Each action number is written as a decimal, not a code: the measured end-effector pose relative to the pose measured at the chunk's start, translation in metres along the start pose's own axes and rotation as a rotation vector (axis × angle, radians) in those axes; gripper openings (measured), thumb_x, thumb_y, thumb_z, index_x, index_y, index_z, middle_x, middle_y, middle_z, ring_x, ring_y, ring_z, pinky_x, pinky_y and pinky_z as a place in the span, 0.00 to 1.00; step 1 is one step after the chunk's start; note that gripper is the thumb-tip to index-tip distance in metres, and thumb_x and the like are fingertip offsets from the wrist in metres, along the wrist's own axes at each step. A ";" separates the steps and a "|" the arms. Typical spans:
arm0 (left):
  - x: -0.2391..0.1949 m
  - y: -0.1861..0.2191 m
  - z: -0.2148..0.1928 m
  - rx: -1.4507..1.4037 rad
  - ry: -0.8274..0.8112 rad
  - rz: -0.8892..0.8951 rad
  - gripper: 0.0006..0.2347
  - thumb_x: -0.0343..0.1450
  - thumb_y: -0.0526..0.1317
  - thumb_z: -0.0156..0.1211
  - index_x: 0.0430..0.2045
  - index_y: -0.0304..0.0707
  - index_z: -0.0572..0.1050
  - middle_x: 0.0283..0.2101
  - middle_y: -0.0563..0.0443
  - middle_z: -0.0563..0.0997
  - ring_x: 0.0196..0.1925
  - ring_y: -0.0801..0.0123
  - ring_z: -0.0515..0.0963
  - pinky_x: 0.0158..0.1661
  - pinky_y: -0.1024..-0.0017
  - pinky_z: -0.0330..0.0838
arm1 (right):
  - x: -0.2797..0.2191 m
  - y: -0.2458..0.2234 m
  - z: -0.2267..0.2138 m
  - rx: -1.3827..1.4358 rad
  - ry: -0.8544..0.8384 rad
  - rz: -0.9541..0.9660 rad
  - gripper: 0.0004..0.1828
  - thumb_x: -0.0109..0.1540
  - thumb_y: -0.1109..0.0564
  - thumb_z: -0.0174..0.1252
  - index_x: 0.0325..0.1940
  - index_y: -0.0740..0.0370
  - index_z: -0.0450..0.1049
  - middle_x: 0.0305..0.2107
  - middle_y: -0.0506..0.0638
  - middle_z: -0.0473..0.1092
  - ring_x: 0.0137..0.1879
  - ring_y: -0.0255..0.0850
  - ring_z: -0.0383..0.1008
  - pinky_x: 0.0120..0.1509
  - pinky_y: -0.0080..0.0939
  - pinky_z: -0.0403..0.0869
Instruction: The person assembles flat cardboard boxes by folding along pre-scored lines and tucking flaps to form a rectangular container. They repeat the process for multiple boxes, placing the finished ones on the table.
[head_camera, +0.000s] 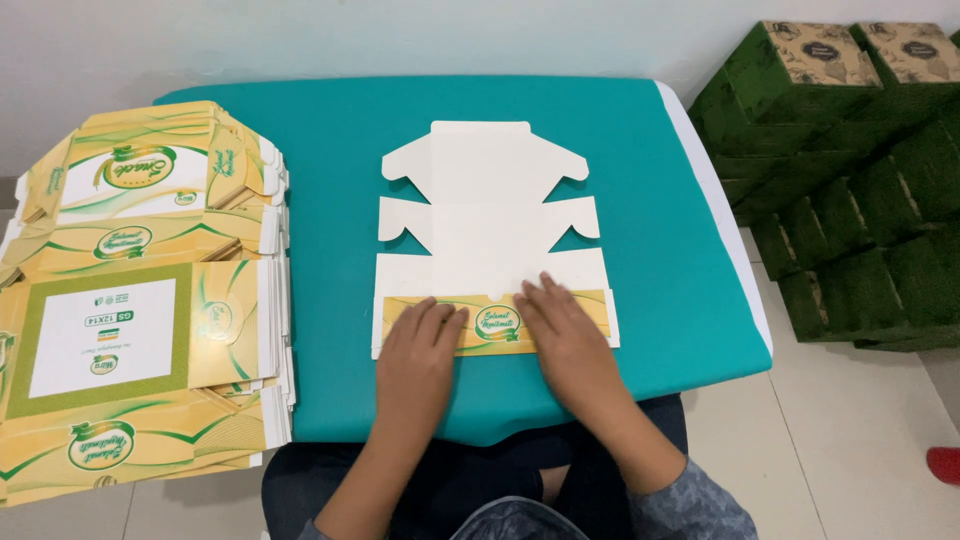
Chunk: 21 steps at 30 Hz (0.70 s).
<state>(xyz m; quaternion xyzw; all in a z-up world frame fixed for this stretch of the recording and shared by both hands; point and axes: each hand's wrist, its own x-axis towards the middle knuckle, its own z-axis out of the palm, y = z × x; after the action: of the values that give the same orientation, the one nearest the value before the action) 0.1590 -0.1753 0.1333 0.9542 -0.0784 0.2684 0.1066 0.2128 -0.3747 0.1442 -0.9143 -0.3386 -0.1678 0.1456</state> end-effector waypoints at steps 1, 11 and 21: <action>-0.005 0.010 0.000 -0.038 -0.043 -0.002 0.11 0.68 0.35 0.58 0.44 0.42 0.76 0.45 0.46 0.77 0.55 0.56 0.73 0.56 0.60 0.66 | -0.002 -0.017 -0.005 0.087 -0.090 0.007 0.20 0.63 0.63 0.43 0.60 0.64 0.66 0.57 0.62 0.64 0.66 0.55 0.59 0.70 0.53 0.56; -0.037 0.012 -0.017 0.010 -0.158 0.117 0.25 0.73 0.53 0.40 0.63 0.40 0.56 0.68 0.49 0.55 0.71 0.58 0.52 0.66 0.58 0.47 | -0.020 -0.042 -0.012 -0.025 -0.260 -0.226 0.39 0.66 0.36 0.39 0.72 0.61 0.44 0.70 0.54 0.42 0.75 0.44 0.39 0.76 0.52 0.38; -0.036 0.009 -0.022 0.056 -0.161 0.136 0.30 0.71 0.59 0.41 0.64 0.41 0.55 0.68 0.51 0.56 0.71 0.61 0.53 0.66 0.63 0.49 | -0.041 -0.014 -0.040 0.042 -0.353 -0.075 0.34 0.67 0.41 0.35 0.73 0.58 0.41 0.70 0.50 0.39 0.76 0.41 0.36 0.76 0.47 0.38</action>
<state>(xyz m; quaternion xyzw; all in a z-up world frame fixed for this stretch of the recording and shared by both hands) 0.1154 -0.1757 0.1338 0.9678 -0.1437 0.1994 0.0549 0.1661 -0.4033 0.1662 -0.9131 -0.3962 -0.0028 0.0964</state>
